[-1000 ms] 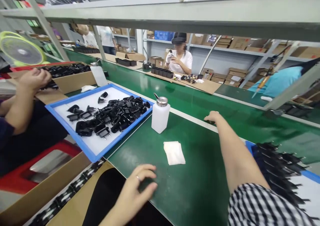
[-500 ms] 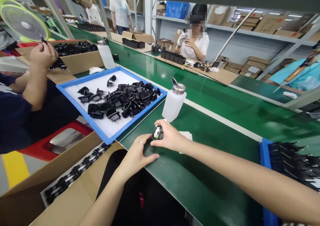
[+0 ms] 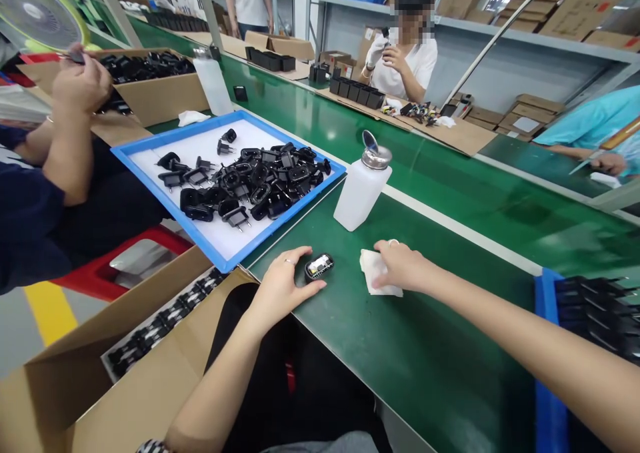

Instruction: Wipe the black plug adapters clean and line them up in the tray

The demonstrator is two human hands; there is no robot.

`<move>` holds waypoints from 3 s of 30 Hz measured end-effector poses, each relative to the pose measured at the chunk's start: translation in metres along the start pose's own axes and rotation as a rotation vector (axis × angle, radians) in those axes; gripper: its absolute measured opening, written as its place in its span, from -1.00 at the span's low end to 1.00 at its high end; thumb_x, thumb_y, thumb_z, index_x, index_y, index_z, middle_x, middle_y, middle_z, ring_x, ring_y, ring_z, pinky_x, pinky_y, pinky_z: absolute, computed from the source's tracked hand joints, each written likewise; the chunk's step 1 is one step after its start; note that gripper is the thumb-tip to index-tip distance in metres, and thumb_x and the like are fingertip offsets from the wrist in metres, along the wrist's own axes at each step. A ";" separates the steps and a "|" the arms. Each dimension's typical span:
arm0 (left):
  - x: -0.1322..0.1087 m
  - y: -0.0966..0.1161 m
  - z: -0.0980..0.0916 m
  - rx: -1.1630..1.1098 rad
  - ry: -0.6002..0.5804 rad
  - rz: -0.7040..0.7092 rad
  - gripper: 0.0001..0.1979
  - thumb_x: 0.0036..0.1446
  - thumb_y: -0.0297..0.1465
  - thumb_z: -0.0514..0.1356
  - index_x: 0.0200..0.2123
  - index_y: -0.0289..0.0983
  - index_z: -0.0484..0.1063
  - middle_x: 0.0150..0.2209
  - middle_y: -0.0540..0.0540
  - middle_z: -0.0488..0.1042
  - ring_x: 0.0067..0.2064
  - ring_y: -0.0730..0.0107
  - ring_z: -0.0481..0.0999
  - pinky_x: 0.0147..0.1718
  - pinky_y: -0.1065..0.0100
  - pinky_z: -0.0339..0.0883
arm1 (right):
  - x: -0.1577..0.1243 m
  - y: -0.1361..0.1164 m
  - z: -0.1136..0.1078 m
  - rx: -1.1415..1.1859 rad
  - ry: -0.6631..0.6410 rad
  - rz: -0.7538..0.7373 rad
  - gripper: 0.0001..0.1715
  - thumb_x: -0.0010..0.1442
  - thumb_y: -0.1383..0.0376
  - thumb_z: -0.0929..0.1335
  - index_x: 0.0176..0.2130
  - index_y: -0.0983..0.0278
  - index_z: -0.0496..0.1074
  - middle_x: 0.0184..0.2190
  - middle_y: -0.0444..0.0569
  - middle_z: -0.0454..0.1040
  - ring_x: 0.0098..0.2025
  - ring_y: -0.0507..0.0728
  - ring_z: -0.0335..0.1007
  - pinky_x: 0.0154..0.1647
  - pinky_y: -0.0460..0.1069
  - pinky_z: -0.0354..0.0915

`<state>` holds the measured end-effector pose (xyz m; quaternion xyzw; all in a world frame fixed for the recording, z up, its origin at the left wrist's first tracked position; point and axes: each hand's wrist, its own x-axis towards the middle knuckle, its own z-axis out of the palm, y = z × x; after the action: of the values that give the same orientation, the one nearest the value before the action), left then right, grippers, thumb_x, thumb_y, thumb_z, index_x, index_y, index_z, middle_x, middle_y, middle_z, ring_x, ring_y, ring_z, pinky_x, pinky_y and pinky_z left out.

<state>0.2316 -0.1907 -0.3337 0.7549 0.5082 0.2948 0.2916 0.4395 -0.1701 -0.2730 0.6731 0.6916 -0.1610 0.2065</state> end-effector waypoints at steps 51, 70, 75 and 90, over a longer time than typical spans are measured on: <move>0.063 -0.030 -0.079 0.495 0.248 -0.231 -0.79 -0.07 -0.50 0.00 -0.34 -0.24 0.37 -0.35 -0.07 0.44 -0.31 0.31 0.41 -0.30 0.33 0.24 | -0.020 -0.013 -0.014 -0.090 0.110 -0.139 -0.50 0.03 0.16 0.11 -0.05 0.26 0.22 -0.13 0.08 0.31 -0.30 0.27 0.32 -0.42 0.11 0.27; 0.005 0.006 0.009 0.078 0.043 -0.033 -0.70 -0.21 -0.28 0.19 -0.34 -0.29 0.37 -0.40 -0.05 0.41 -0.32 0.36 0.32 -0.35 0.38 0.23 | -0.002 -0.057 0.012 0.318 0.563 -0.520 -0.72 0.05 0.37 0.12 -0.20 0.27 0.23 -0.28 -0.02 0.41 -0.27 0.11 0.32 -0.29 0.02 0.25; 0.009 0.004 0.009 0.062 0.052 -0.052 -0.84 -0.19 -0.45 0.15 -0.42 -0.29 0.40 -0.47 -0.03 0.41 -0.40 0.41 0.30 -0.41 0.43 0.21 | -0.013 -0.055 0.041 0.035 0.652 -0.914 -0.55 0.05 0.52 0.04 -0.09 0.33 0.20 -0.08 0.10 0.27 0.04 0.16 0.02 -0.02 0.28 -0.10; 0.031 -0.026 -0.081 0.454 0.244 -0.239 -0.74 -0.10 -0.45 0.07 -0.25 -0.25 0.35 -0.25 -0.06 0.41 -0.24 0.29 0.37 -0.27 0.33 0.23 | 0.002 0.018 -0.007 0.220 0.274 0.005 -0.15 -0.04 0.07 0.21 0.09 0.47 -0.13 0.01 0.29 0.10 -0.02 0.38 0.07 -0.21 0.16 0.21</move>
<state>0.1658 -0.1425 -0.2952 0.6943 0.6781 0.2258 0.0844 0.4573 -0.1642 -0.2668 0.7090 0.6898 -0.1421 0.0357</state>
